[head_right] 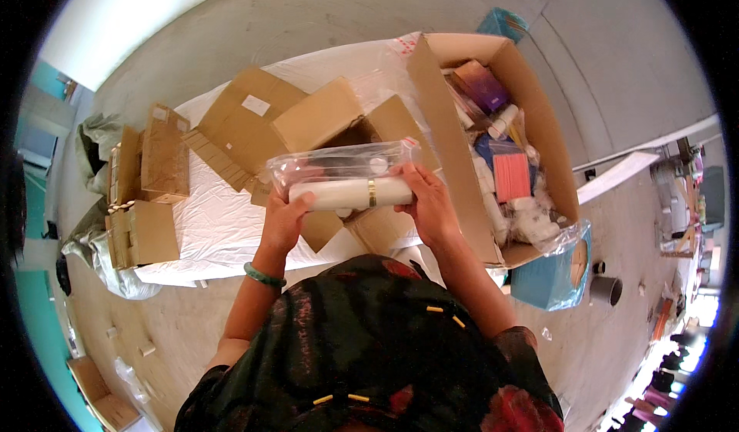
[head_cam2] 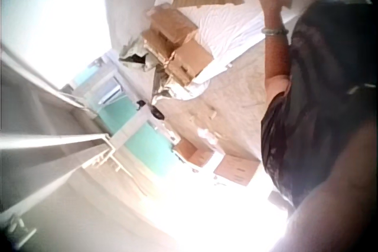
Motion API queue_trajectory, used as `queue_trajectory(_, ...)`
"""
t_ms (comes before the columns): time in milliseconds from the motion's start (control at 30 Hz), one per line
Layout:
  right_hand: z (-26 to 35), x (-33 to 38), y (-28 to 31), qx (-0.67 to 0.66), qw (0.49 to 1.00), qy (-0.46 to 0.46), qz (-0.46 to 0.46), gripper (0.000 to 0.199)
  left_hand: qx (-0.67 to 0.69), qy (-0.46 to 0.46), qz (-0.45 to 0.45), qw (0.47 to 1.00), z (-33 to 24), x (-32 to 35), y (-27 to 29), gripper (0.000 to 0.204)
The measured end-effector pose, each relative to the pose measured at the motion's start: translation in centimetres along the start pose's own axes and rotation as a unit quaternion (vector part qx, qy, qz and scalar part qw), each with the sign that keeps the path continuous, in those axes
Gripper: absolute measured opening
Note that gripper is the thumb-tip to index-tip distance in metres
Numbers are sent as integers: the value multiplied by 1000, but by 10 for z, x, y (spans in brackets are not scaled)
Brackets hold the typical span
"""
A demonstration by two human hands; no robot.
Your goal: The person takes cylindrical tubes from a large container, places them individually into plastic bags, and then puts the bagged items into a cardboard box.
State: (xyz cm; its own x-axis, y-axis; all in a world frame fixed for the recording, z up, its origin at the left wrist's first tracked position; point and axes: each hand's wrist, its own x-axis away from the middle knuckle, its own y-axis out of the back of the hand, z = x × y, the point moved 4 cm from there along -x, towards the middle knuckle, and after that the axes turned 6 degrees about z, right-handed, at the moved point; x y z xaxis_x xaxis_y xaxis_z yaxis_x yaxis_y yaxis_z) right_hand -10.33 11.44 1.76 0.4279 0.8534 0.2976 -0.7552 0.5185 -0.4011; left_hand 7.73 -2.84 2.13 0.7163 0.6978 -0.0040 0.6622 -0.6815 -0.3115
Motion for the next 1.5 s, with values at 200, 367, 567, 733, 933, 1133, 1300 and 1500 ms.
queue_trajectory(200, 26, -1, 0, 108, 988, 89, 62, 21, 106, 92, 21, 990, 10, 1, 10, 40)
queue_trajectory(367, 61, 5, -16, 89, 988, 110, 63, 21, 106, 140, 28, 984, 14, 3, 9, 38)
queue_trajectory(567, 58, -4, 13, 147, 977, 139, 66, 5, 111, 154, 30, 981, 26, 5, -1, 32)
queue_trajectory(733, 65, 0, 11, 124, 979, 163, 8, 3, 191, 177, 66, 963, 40, 13, -14, 32)
queue_trajectory(933, 73, 0, 16, 126, 972, 198, -32, 2, 205, 194, 64, 957, 44, 18, -20, 29)
queue_trajectory(1133, 146, 44, -40, 62, 924, 344, 155, 8, 217, 201, 45, 954, 39, 28, -5, 24)
queue_trajectory(1300, 199, 102, -108, -71, 767, 319, 553, 9, 239, 211, 56, 946, 44, 32, -5, 28)
queue_trajectory(1500, 208, 127, -127, -91, 708, 331, 617, 10, 253, 214, 49, 942, 43, 42, 0, 31)
